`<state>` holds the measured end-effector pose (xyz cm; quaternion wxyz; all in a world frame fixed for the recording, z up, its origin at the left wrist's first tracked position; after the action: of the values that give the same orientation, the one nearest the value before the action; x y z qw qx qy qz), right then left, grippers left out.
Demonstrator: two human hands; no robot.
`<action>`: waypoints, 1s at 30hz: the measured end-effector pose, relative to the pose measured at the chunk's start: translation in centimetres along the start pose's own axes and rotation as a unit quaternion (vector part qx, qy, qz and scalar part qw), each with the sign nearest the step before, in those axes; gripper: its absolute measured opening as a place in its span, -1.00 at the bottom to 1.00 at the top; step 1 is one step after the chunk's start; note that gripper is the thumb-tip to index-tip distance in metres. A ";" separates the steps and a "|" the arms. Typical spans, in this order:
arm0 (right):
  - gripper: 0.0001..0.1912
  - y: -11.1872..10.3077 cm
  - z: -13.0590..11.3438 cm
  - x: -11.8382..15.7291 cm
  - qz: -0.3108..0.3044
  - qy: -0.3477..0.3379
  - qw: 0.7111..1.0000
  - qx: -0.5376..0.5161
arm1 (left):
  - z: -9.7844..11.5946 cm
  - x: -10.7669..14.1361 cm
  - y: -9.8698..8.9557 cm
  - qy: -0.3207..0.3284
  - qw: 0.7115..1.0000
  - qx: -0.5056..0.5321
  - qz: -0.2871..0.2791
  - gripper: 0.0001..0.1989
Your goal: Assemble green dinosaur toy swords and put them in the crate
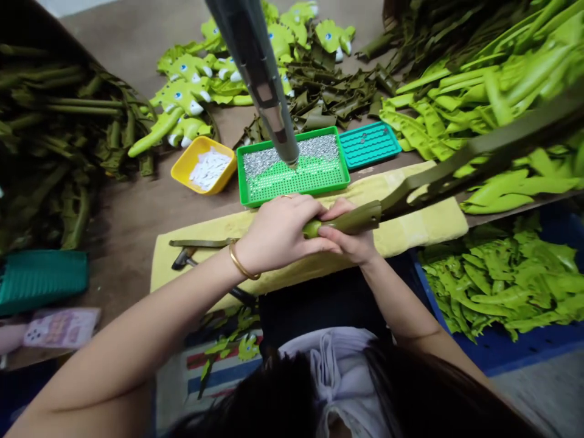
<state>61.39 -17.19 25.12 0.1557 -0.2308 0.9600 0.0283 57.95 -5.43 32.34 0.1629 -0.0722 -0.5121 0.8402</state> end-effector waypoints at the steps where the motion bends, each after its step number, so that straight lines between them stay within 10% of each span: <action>1: -0.57 -0.6 0.0 -0.1 0.002 0.002 1.000 -0.010 | -0.3 -0.2 0.1 -0.006 1.000 0.000 -0.009 -0.46; 7: -0.56 -3.3 0.3 -0.6 0.182 0.045 0.982 0.000 | 1.8 -3.0 0.6 0.000 0.992 -0.116 -0.040 -0.42; 11: -0.45 -5.0 1.7 -1.3 0.085 0.087 0.992 -0.020 | 2.8 -5.1 1.8 -0.067 0.991 -0.040 -0.107 -0.54; 14: -0.34 -13.4 2.2 -0.9 0.078 0.115 0.983 0.122 | 1.7 -6.0 2.7 -0.098 0.984 0.010 -0.148 -0.64; 17: -0.55 -25.8 0.6 0.2 0.275 0.115 0.873 0.385 | 0.1 -6.5 3.1 -0.111 0.985 0.052 -0.121 -0.66; 20: -0.60 -32.7 -1.0 0.2 0.360 0.103 0.798 0.472 | -0.6 -6.8 3.7 -0.118 0.983 0.104 -0.096 -0.62; 26: -0.64 -31.4 -0.4 -6.1 0.287 0.047 0.789 0.542 | -0.3 -7.5 4.9 -0.127 0.981 0.126 -0.073 -0.52; 30: -0.67 -29.5 1.3 -11.3 0.238 0.135 0.730 0.626 | -0.2 -7.3 5.2 -0.125 0.984 0.106 -0.072 -0.42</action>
<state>84.63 -38.49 27.90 0.1223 0.1539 0.7946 -0.5745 63.77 -10.02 27.29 0.1643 0.0884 -0.4401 0.8784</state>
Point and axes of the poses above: each hand's wrist, its own x-axis away from the middle knuckle, its own y-axis out of the palm, z = x × y, the point moved 6 cm from there along -x, towards the middle knuckle, and after that the axes turned 6 degrees about x, right-handed, at the moved point
